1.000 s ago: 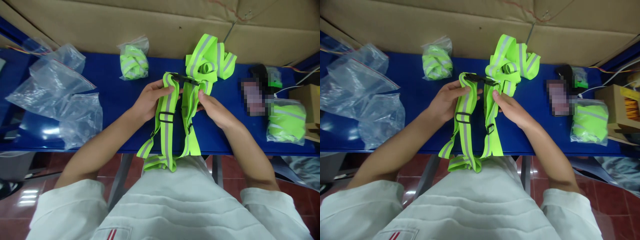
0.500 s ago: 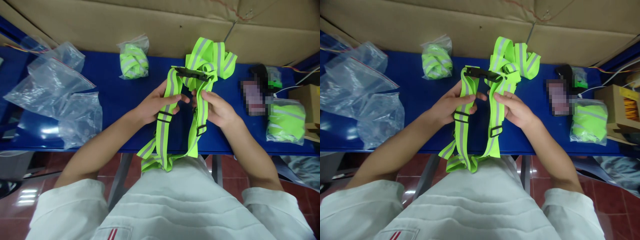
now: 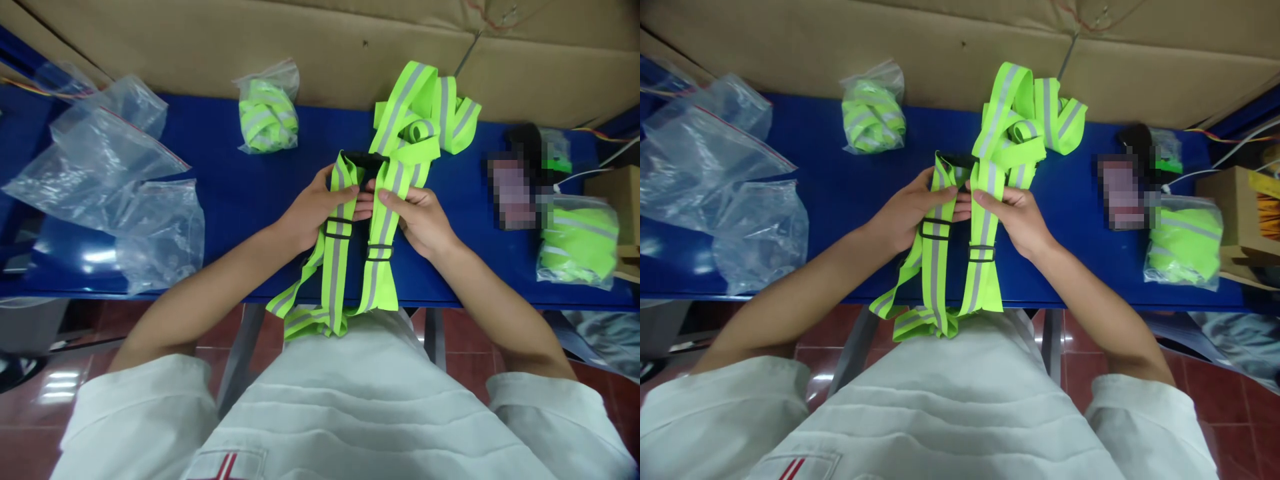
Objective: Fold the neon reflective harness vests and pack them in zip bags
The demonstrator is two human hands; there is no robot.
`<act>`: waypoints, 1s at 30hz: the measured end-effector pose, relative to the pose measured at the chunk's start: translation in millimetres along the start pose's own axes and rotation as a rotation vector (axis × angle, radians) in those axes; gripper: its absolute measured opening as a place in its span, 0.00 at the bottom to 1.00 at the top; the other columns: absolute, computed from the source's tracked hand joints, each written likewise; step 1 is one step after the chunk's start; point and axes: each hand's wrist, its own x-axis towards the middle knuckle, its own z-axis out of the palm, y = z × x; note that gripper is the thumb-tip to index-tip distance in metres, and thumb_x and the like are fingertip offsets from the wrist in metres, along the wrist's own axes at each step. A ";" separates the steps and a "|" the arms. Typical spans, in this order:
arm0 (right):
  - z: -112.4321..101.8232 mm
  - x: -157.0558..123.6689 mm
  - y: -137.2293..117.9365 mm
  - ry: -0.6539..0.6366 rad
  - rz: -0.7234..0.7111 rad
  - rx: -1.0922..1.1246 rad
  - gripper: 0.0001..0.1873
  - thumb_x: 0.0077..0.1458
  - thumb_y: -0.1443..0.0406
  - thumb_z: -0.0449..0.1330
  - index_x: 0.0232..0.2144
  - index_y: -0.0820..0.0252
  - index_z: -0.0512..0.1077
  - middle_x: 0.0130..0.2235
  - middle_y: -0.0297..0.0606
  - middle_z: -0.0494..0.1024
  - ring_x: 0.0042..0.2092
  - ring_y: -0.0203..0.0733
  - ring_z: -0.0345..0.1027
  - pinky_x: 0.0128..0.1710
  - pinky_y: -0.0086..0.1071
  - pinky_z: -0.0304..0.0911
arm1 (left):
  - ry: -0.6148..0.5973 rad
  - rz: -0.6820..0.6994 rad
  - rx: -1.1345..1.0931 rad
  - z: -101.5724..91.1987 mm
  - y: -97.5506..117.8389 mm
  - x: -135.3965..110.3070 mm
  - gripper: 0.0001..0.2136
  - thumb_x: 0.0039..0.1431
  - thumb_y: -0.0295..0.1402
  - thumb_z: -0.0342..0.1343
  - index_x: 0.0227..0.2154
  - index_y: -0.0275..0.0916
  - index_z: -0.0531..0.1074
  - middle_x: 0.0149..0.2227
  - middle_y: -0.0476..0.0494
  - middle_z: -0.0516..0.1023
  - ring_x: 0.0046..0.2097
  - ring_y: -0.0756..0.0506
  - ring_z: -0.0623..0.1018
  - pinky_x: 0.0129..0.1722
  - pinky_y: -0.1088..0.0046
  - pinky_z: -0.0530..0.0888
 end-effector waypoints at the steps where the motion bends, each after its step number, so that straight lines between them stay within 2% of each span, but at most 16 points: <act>1: -1.6 0.8 0.0 0.013 -0.009 -0.010 0.23 0.51 0.47 0.76 0.46 0.49 0.84 0.53 0.34 0.84 0.60 0.54 0.77 0.62 0.51 0.75 | -0.028 -0.024 -0.018 -0.6 2.2 0.2 0.24 0.56 0.30 0.73 0.52 0.41 0.71 0.46 0.42 0.86 0.48 0.42 0.87 0.52 0.62 0.85; 3: -5.7 2.0 -2.0 0.042 -0.033 -0.031 0.22 0.53 0.46 0.74 0.47 0.48 0.83 0.54 0.33 0.84 0.61 0.54 0.76 0.61 0.51 0.76 | -0.106 -0.056 -0.044 -1.5 6.3 -0.5 0.18 0.55 0.31 0.75 0.46 0.36 0.77 0.49 0.37 0.85 0.53 0.41 0.85 0.57 0.64 0.84; 5: -9.0 2.5 -5.1 0.057 -0.042 -0.052 0.23 0.55 0.45 0.72 0.48 0.47 0.83 0.54 0.33 0.84 0.62 0.54 0.75 0.58 0.50 0.78 | -0.168 -0.087 -0.051 -1.4 7.7 -2.6 0.17 0.53 0.35 0.77 0.43 0.34 0.82 0.50 0.36 0.85 0.54 0.40 0.85 0.58 0.64 0.83; 9: -9.2 1.8 -7.8 0.029 -0.030 -0.024 0.24 0.55 0.44 0.72 0.49 0.46 0.82 0.53 0.33 0.83 0.60 0.54 0.76 0.54 0.49 0.80 | -0.167 -0.055 0.026 1.5 1.8 -8.1 0.22 0.51 0.46 0.77 0.44 0.38 0.84 0.48 0.40 0.86 0.52 0.38 0.85 0.55 0.62 0.83; 12: -4.9 1.3 -5.0 0.025 -0.046 -0.002 0.25 0.55 0.43 0.72 0.50 0.47 0.82 0.54 0.33 0.83 0.61 0.54 0.75 0.55 0.48 0.80 | -0.201 -0.022 0.055 4.2 -4.0 -11.1 0.22 0.52 0.49 0.75 0.44 0.39 0.84 0.47 0.42 0.87 0.55 0.38 0.84 0.55 0.64 0.82; 15: 0.1 1.0 -1.6 0.050 -0.077 -0.015 0.25 0.56 0.43 0.71 0.50 0.46 0.82 0.57 0.32 0.82 0.63 0.54 0.73 0.57 0.48 0.78 | -0.268 -0.028 0.075 5.8 -7.7 -12.2 0.22 0.54 0.48 0.75 0.44 0.38 0.84 0.46 0.42 0.87 0.54 0.39 0.84 0.54 0.65 0.81; 19: 5.2 -0.5 1.1 0.035 -0.129 0.049 0.18 0.57 0.48 0.72 0.46 0.45 0.83 0.56 0.30 0.82 0.64 0.52 0.73 0.63 0.48 0.75 | -0.269 -0.042 0.060 7.7 -10.5 -12.7 0.22 0.49 0.44 0.78 0.45 0.39 0.83 0.48 0.43 0.86 0.50 0.40 0.85 0.53 0.65 0.80; 24: 6.8 -2.7 3.7 0.041 -0.195 -0.032 0.13 0.60 0.50 0.71 0.44 0.45 0.84 0.55 0.29 0.83 0.64 0.50 0.73 0.68 0.49 0.69 | -0.234 -0.046 -0.019 8.6 -10.4 -13.6 0.18 0.48 0.40 0.79 0.37 0.38 0.82 0.39 0.45 0.86 0.41 0.44 0.84 0.44 0.70 0.81; 30: 3.6 1.5 8.6 0.099 -0.235 -0.039 0.14 0.57 0.51 0.73 0.43 0.48 0.85 0.50 0.30 0.86 0.61 0.51 0.76 0.65 0.48 0.72 | -0.250 -0.095 -0.082 7.1 -10.1 -13.3 0.20 0.52 0.42 0.77 0.43 0.37 0.81 0.43 0.43 0.86 0.44 0.42 0.85 0.49 0.67 0.81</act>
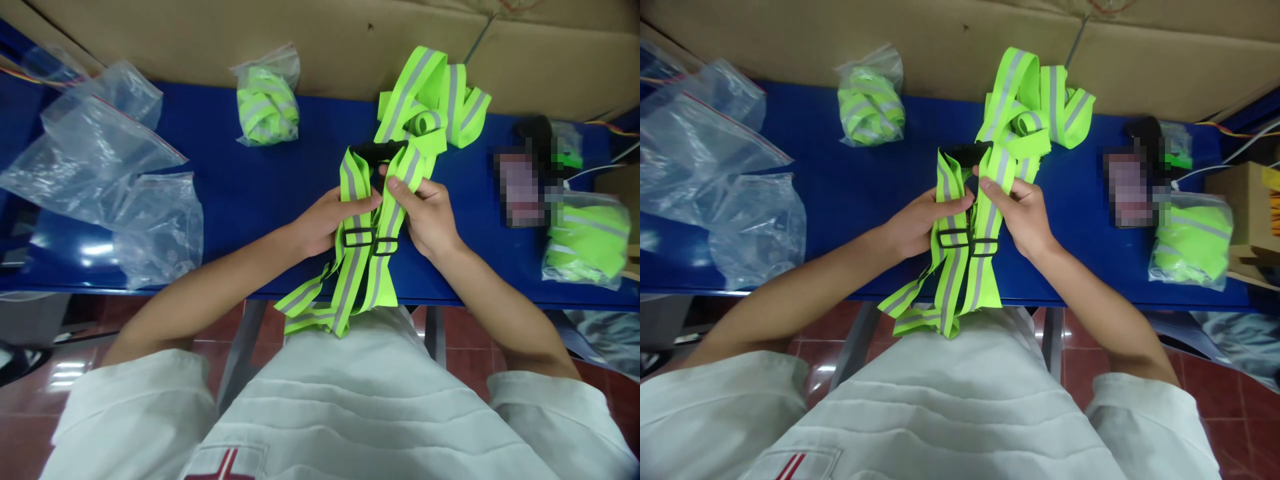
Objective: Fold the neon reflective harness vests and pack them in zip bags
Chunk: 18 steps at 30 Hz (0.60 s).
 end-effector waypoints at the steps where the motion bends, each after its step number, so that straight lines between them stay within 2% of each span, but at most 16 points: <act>1: -0.7 0.6 0.5 -0.007 -0.007 0.017 0.13 0.57 0.52 0.74 0.42 0.48 0.85 0.49 0.29 0.86 0.59 0.51 0.77 0.64 0.47 0.73 | -0.007 -0.004 -0.006 -1.0 -0.4 0.9 0.20 0.52 0.42 0.77 0.43 0.37 0.81 0.44 0.43 0.86 0.45 0.42 0.84 0.49 0.68 0.80; 5: -2.7 0.8 -0.2 -0.022 -0.015 0.024 0.09 0.59 0.55 0.73 0.41 0.47 0.86 0.47 0.29 0.86 0.55 0.48 0.80 0.60 0.45 0.75 | -0.072 0.008 0.051 -7.0 -0.5 4.5 0.17 0.53 0.42 0.77 0.42 0.38 0.84 0.44 0.44 0.86 0.45 0.45 0.83 0.49 0.71 0.79; 9: -2.2 -0.3 -1.3 -0.037 0.034 0.014 0.10 0.57 0.54 0.74 0.39 0.48 0.86 0.46 0.30 0.86 0.55 0.47 0.80 0.58 0.42 0.75 | -0.213 0.068 0.246 -9.8 1.1 3.6 0.18 0.56 0.40 0.74 0.48 0.42 0.85 0.50 0.44 0.84 0.50 0.44 0.82 0.52 0.71 0.77; 11: -3.5 0.4 -2.1 -0.060 0.082 0.001 0.12 0.56 0.51 0.74 0.36 0.50 0.85 0.44 0.31 0.86 0.51 0.45 0.81 0.54 0.40 0.76 | -0.248 0.114 0.320 -8.8 0.7 2.3 0.17 0.59 0.41 0.73 0.49 0.42 0.85 0.53 0.44 0.83 0.54 0.43 0.80 0.55 0.71 0.76; 14: -12.0 3.5 -8.2 -0.106 0.127 -0.197 0.24 0.58 0.44 0.70 0.24 0.55 0.79 0.30 0.33 0.82 0.36 0.40 0.78 0.40 0.35 0.75 | -0.203 0.171 0.341 -6.8 -0.6 0.8 0.14 0.61 0.40 0.71 0.47 0.43 0.86 0.54 0.44 0.83 0.57 0.43 0.80 0.58 0.71 0.75; 16: -21.5 6.2 -16.1 -0.060 0.038 -0.451 0.31 0.61 0.41 0.66 0.19 0.57 0.73 0.23 0.33 0.75 0.30 0.38 0.73 0.35 0.34 0.71 | -0.153 0.183 0.341 -6.8 0.3 0.5 0.13 0.61 0.40 0.71 0.46 0.42 0.86 0.52 0.44 0.84 0.55 0.43 0.81 0.57 0.69 0.75; 18: -31.2 8.8 -25.2 0.078 -0.175 -0.677 0.29 0.63 0.42 0.65 0.21 0.56 0.74 0.25 0.34 0.75 0.32 0.39 0.73 0.37 0.35 0.70 | -0.132 0.201 0.384 -8.0 3.4 0.0 0.13 0.61 0.41 0.71 0.45 0.41 0.85 0.50 0.44 0.85 0.53 0.42 0.81 0.56 0.68 0.76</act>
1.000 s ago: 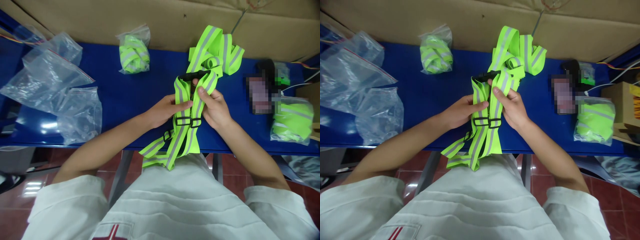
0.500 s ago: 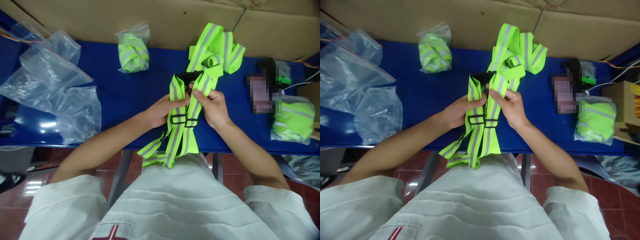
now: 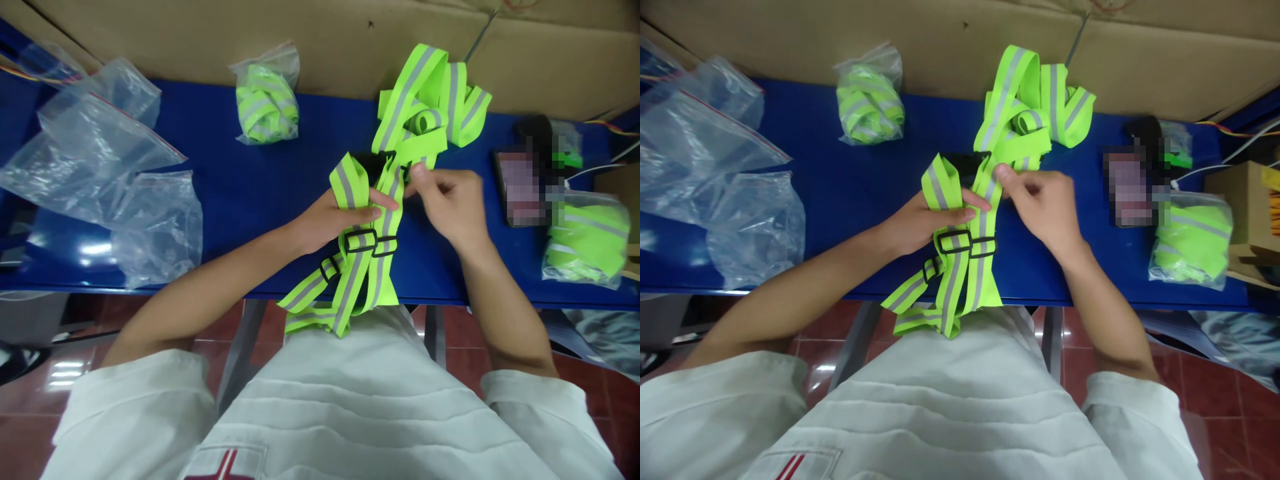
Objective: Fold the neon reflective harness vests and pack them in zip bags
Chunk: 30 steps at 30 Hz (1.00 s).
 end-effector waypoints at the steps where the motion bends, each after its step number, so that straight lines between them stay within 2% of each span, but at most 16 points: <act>1: -5.6 1.9 -0.6 0.078 -0.082 -0.048 0.25 0.64 0.44 0.65 0.26 0.56 0.76 0.28 0.35 0.78 0.35 0.41 0.75 0.40 0.36 0.71 | -0.008 0.013 0.041 -1.6 2.0 -0.2 0.13 0.61 0.42 0.70 0.45 0.40 0.85 0.50 0.43 0.85 0.52 0.42 0.81 0.56 0.68 0.76; 2: -10.2 3.5 -1.3 0.106 -0.145 -0.042 0.21 0.64 0.45 0.65 0.32 0.55 0.79 0.34 0.36 0.81 0.39 0.42 0.76 0.42 0.36 0.72 | -0.036 0.025 0.090 -3.2 4.4 -0.5 0.13 0.61 0.42 0.70 0.44 0.39 0.85 0.49 0.43 0.85 0.52 0.42 0.81 0.56 0.68 0.76; 3: -13.6 4.6 -2.1 0.077 -0.185 0.003 0.18 0.65 0.46 0.65 0.39 0.53 0.80 0.40 0.37 0.83 0.44 0.44 0.78 0.45 0.38 0.73 | -0.079 0.036 0.140 -4.5 7.1 -1.0 0.13 0.62 0.42 0.69 0.43 0.39 0.85 0.48 0.43 0.85 0.51 0.42 0.81 0.55 0.68 0.76; 4: -15.9 5.2 -3.0 -0.001 -0.203 0.066 0.18 0.64 0.47 0.66 0.46 0.52 0.79 0.46 0.38 0.83 0.49 0.45 0.78 0.49 0.39 0.73 | -0.139 0.043 0.185 -5.4 9.9 -1.7 0.13 0.63 0.42 0.68 0.43 0.38 0.85 0.47 0.42 0.85 0.50 0.43 0.81 0.54 0.69 0.76; 6: -17.7 5.2 -4.8 -0.233 -0.193 0.155 0.24 0.62 0.47 0.68 0.55 0.49 0.77 0.54 0.39 0.82 0.55 0.48 0.77 0.55 0.42 0.73 | -0.302 0.048 0.256 -5.5 14.7 -3.5 0.12 0.66 0.42 0.65 0.43 0.38 0.84 0.45 0.42 0.85 0.47 0.45 0.81 0.52 0.72 0.75; 7: -17.6 4.7 -5.8 -0.337 -0.180 0.162 0.26 0.60 0.47 0.70 0.55 0.49 0.77 0.54 0.38 0.82 0.55 0.49 0.77 0.55 0.42 0.72 | -0.385 0.048 0.278 -4.7 16.3 -4.4 0.12 0.67 0.42 0.64 0.43 0.38 0.84 0.45 0.42 0.85 0.46 0.46 0.81 0.51 0.73 0.75; 9: -16.7 3.7 -7.8 -0.481 -0.135 0.146 0.23 0.57 0.46 0.71 0.47 0.52 0.81 0.44 0.35 0.83 0.46 0.46 0.78 0.46 0.37 0.73 | -0.502 0.036 0.300 -1.7 17.5 -5.9 0.13 0.68 0.42 0.63 0.44 0.37 0.83 0.44 0.42 0.84 0.44 0.46 0.81 0.50 0.73 0.75; 11: -15.9 2.9 -9.9 -0.529 -0.072 0.139 0.21 0.59 0.45 0.69 0.34 0.56 0.81 0.29 0.31 0.78 0.32 0.40 0.72 0.31 0.32 0.64 | -0.504 0.022 0.284 1.8 16.0 -6.5 0.13 0.67 0.42 0.64 0.43 0.36 0.80 0.41 0.42 0.82 0.42 0.47 0.79 0.48 0.73 0.75; 13: -15.4 2.7 -12.0 -0.469 -0.031 0.131 0.24 0.61 0.45 0.67 0.26 0.57 0.78 0.22 0.30 0.70 0.26 0.35 0.62 0.25 0.32 0.54 | -0.421 -0.001 0.227 5.2 13.0 -6.4 0.14 0.64 0.42 0.67 0.42 0.36 0.77 0.39 0.44 0.80 0.41 0.48 0.78 0.45 0.73 0.76; 14: -15.2 2.7 -13.1 -0.413 -0.024 0.125 0.25 0.62 0.45 0.66 0.25 0.58 0.78 0.22 0.30 0.69 0.25 0.34 0.60 0.25 0.32 0.52 | -0.367 -0.021 0.192 6.6 11.5 -6.2 0.15 0.62 0.42 0.69 0.42 0.36 0.76 0.38 0.45 0.78 0.40 0.48 0.77 0.44 0.73 0.76; 17: -13.8 2.2 -16.0 -0.245 -0.045 0.125 0.25 0.65 0.46 0.64 0.27 0.58 0.79 0.26 0.33 0.75 0.27 0.36 0.64 0.27 0.33 0.55 | -0.226 -0.116 0.122 10.1 9.4 -6.3 0.20 0.58 0.43 0.72 0.45 0.37 0.74 0.41 0.46 0.78 0.42 0.48 0.78 0.47 0.71 0.77; 19: -12.5 1.5 -17.6 -0.194 -0.048 0.133 0.26 0.65 0.45 0.63 0.27 0.58 0.79 0.28 0.35 0.78 0.29 0.38 0.67 0.29 0.34 0.59 | -0.172 -0.162 0.106 11.3 11.0 -6.9 0.24 0.56 0.43 0.73 0.50 0.37 0.74 0.46 0.44 0.80 0.48 0.45 0.79 0.52 0.68 0.78; 23: -11.2 -1.5 -19.6 -0.157 -0.078 0.072 0.27 0.67 0.44 0.61 0.27 0.57 0.76 0.29 0.37 0.79 0.30 0.40 0.70 0.32 0.35 0.63 | -0.218 -0.254 0.115 8.8 17.6 -8.5 0.28 0.56 0.44 0.73 0.56 0.38 0.75 0.53 0.41 0.82 0.55 0.40 0.80 0.58 0.62 0.78; 27: -11.6 -6.0 -19.6 -0.046 -0.182 -0.130 0.25 0.69 0.43 0.56 0.33 0.54 0.77 0.32 0.39 0.79 0.36 0.44 0.74 0.40 0.38 0.67 | -0.266 -0.341 0.162 1.9 17.1 -8.8 0.26 0.58 0.50 0.70 0.53 0.37 0.79 0.53 0.40 0.83 0.54 0.37 0.82 0.56 0.59 0.80; 30: -11.5 -9.2 -18.4 0.014 -0.232 -0.238 0.26 0.71 0.43 0.52 0.38 0.53 0.78 0.36 0.41 0.80 0.41 0.48 0.76 0.45 0.40 0.69 | -0.311 -0.354 0.148 -0.5 13.0 -7.5 0.27 0.58 0.52 0.69 0.52 0.37 0.80 0.54 0.39 0.83 0.56 0.37 0.81 0.54 0.62 0.81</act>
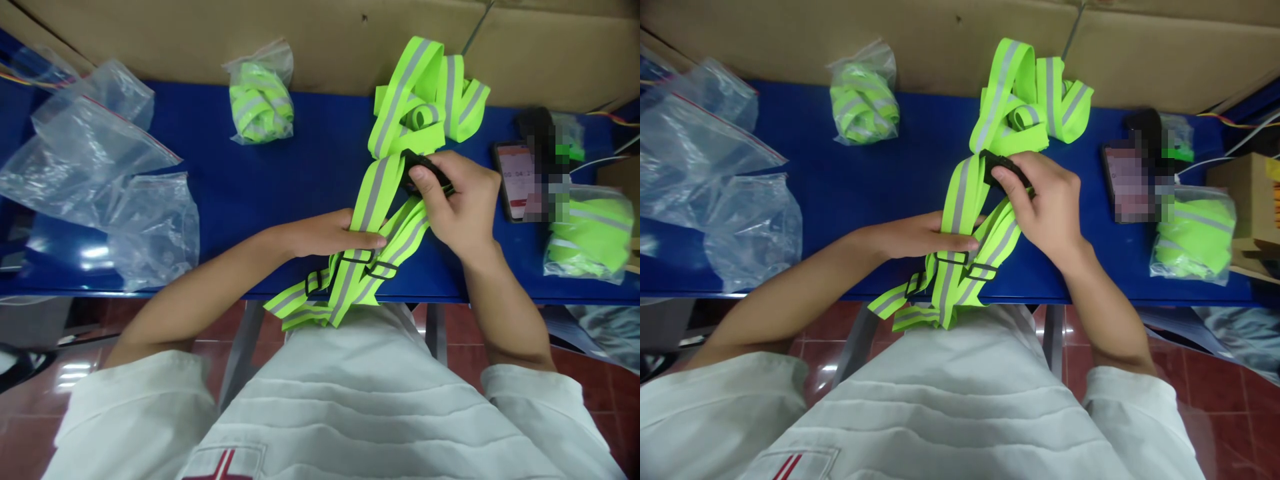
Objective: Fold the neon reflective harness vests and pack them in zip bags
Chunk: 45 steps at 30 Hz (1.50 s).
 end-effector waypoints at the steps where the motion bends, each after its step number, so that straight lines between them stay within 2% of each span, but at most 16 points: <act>1: 0.2 -0.9 0.3 0.012 -0.009 -0.024 0.26 0.72 0.43 0.51 0.39 0.53 0.78 0.37 0.41 0.80 0.43 0.49 0.77 0.46 0.41 0.70 | -0.018 0.006 -0.005 -0.1 -0.6 0.8 0.26 0.58 0.51 0.69 0.52 0.38 0.80 0.53 0.40 0.83 0.56 0.38 0.81 0.54 0.63 0.81; 5: 0.0 -2.9 1.4 0.060 -0.030 -0.092 0.27 0.73 0.43 0.49 0.43 0.53 0.78 0.41 0.43 0.81 0.48 0.52 0.77 0.51 0.43 0.71 | -0.028 0.006 -0.054 0.1 -0.2 2.0 0.25 0.53 0.48 0.74 0.50 0.40 0.81 0.51 0.43 0.84 0.54 0.40 0.82 0.54 0.65 0.81; 8: -2.4 -2.7 2.2 0.068 -0.028 -0.105 0.26 0.72 0.43 0.50 0.44 0.53 0.78 0.43 0.44 0.81 0.50 0.53 0.77 0.52 0.44 0.71 | -0.045 -0.047 -0.050 -1.7 0.3 2.1 0.25 0.54 0.51 0.72 0.49 0.39 0.82 0.50 0.41 0.85 0.52 0.39 0.83 0.52 0.66 0.81; 10: -4.1 -2.6 2.6 0.066 -0.026 -0.107 0.26 0.72 0.43 0.50 0.44 0.52 0.79 0.43 0.45 0.82 0.50 0.54 0.77 0.52 0.45 0.71 | -0.053 -0.011 -0.003 -3.6 1.7 2.6 0.25 0.54 0.52 0.73 0.48 0.40 0.82 0.49 0.42 0.85 0.53 0.39 0.83 0.51 0.67 0.81; 12: -4.9 -3.2 2.7 0.073 -0.030 -0.107 0.26 0.72 0.43 0.50 0.45 0.52 0.79 0.43 0.45 0.82 0.50 0.54 0.77 0.53 0.46 0.71 | 0.032 0.125 0.014 -4.9 5.3 3.3 0.28 0.51 0.51 0.75 0.52 0.42 0.81 0.51 0.43 0.84 0.57 0.38 0.81 0.54 0.67 0.80; 14: -3.8 -4.7 2.4 0.070 -0.049 -0.097 0.25 0.72 0.44 0.51 0.46 0.51 0.79 0.45 0.45 0.82 0.51 0.54 0.77 0.54 0.46 0.71 | 0.202 0.295 -0.019 -5.3 10.5 3.5 0.34 0.47 0.50 0.77 0.56 0.46 0.78 0.55 0.45 0.81 0.63 0.36 0.77 0.59 0.65 0.78; 16: -1.3 -7.0 2.0 0.042 -0.076 -0.076 0.24 0.72 0.45 0.52 0.48 0.51 0.80 0.47 0.44 0.82 0.53 0.55 0.76 0.57 0.47 0.69 | 0.328 0.386 -0.061 -4.6 14.7 3.3 0.37 0.44 0.50 0.79 0.58 0.47 0.77 0.57 0.46 0.80 0.66 0.35 0.75 0.62 0.63 0.77; 18: 1.6 -9.5 1.4 0.007 -0.109 -0.061 0.22 0.72 0.46 0.54 0.50 0.51 0.80 0.49 0.43 0.82 0.54 0.55 0.76 0.59 0.48 0.68 | 0.370 0.374 -0.090 -2.5 15.1 3.1 0.34 0.46 0.51 0.78 0.56 0.46 0.78 0.53 0.45 0.82 0.61 0.36 0.79 0.59 0.63 0.78; 21: 3.9 -11.7 0.4 -0.019 -0.163 -0.082 0.21 0.71 0.48 0.57 0.53 0.50 0.80 0.50 0.43 0.83 0.54 0.55 0.76 0.60 0.49 0.68 | 0.414 0.306 -0.111 2.6 8.9 4.4 0.25 0.54 0.54 0.72 0.45 0.39 0.82 0.41 0.45 0.85 0.46 0.41 0.84 0.46 0.67 0.81; 23: 3.6 -12.2 -0.6 -0.022 -0.162 -0.123 0.21 0.70 0.48 0.57 0.54 0.49 0.80 0.50 0.42 0.83 0.54 0.55 0.76 0.59 0.49 0.68 | 0.449 0.271 -0.114 6.1 3.5 6.1 0.23 0.54 0.54 0.72 0.37 0.36 0.82 0.35 0.46 0.84 0.37 0.45 0.82 0.38 0.71 0.78; 25: 2.6 -12.5 -1.5 -0.031 -0.131 -0.175 0.22 0.70 0.46 0.56 0.55 0.48 0.80 0.51 0.42 0.83 0.54 0.56 0.76 0.58 0.49 0.69 | 0.458 0.253 -0.128 8.8 -0.2 7.7 0.23 0.52 0.53 0.74 0.34 0.35 0.82 0.33 0.47 0.83 0.34 0.48 0.80 0.35 0.73 0.75; 28: 2.4 -14.2 -1.8 -0.009 -0.148 -0.212 0.22 0.70 0.46 0.56 0.56 0.46 0.79 0.52 0.40 0.83 0.55 0.55 0.77 0.58 0.48 0.70 | 0.413 0.273 -0.167 10.8 -2.7 8.9 0.23 0.50 0.52 0.75 0.36 0.36 0.83 0.35 0.47 0.83 0.37 0.48 0.80 0.39 0.73 0.76; 34: 9.2 -17.1 3.1 0.052 -0.232 -0.132 0.18 0.72 0.51 0.57 0.55 0.46 0.81 0.51 0.38 0.84 0.54 0.53 0.78 0.60 0.46 0.70 | 0.103 0.235 -0.233 14.1 -7.0 7.8 0.20 0.59 0.50 0.70 0.41 0.36 0.84 0.43 0.41 0.86 0.44 0.44 0.83 0.48 0.69 0.79; 36: 12.0 -16.5 5.5 0.059 -0.210 -0.111 0.19 0.72 0.49 0.56 0.54 0.47 0.81 0.51 0.39 0.84 0.55 0.55 0.78 0.60 0.47 0.70 | 0.118 0.245 -0.224 16.3 -8.1 8.5 0.19 0.60 0.50 0.70 0.41 0.36 0.84 0.45 0.42 0.86 0.46 0.45 0.83 0.50 0.70 0.78; 40: 14.6 -15.0 8.0 0.056 -0.167 -0.093 0.22 0.72 0.47 0.54 0.53 0.48 0.80 0.51 0.41 0.83 0.57 0.56 0.76 0.62 0.49 0.67 | 0.248 0.157 -0.264 20.4 -9.6 12.0 0.26 0.54 0.54 0.72 0.43 0.36 0.82 0.44 0.41 0.85 0.46 0.41 0.83 0.48 0.67 0.77; 45: 16.2 -15.7 4.9 0.040 -0.127 -0.059 0.23 0.71 0.45 0.54 0.53 0.49 0.80 0.51 0.43 0.82 0.59 0.58 0.75 0.61 0.49 0.68 | 0.345 0.313 -0.309 24.3 -11.7 16.0 0.37 0.48 0.43 0.79 0.60 0.42 0.73 0.59 0.40 0.80 0.62 0.37 0.77 0.59 0.64 0.75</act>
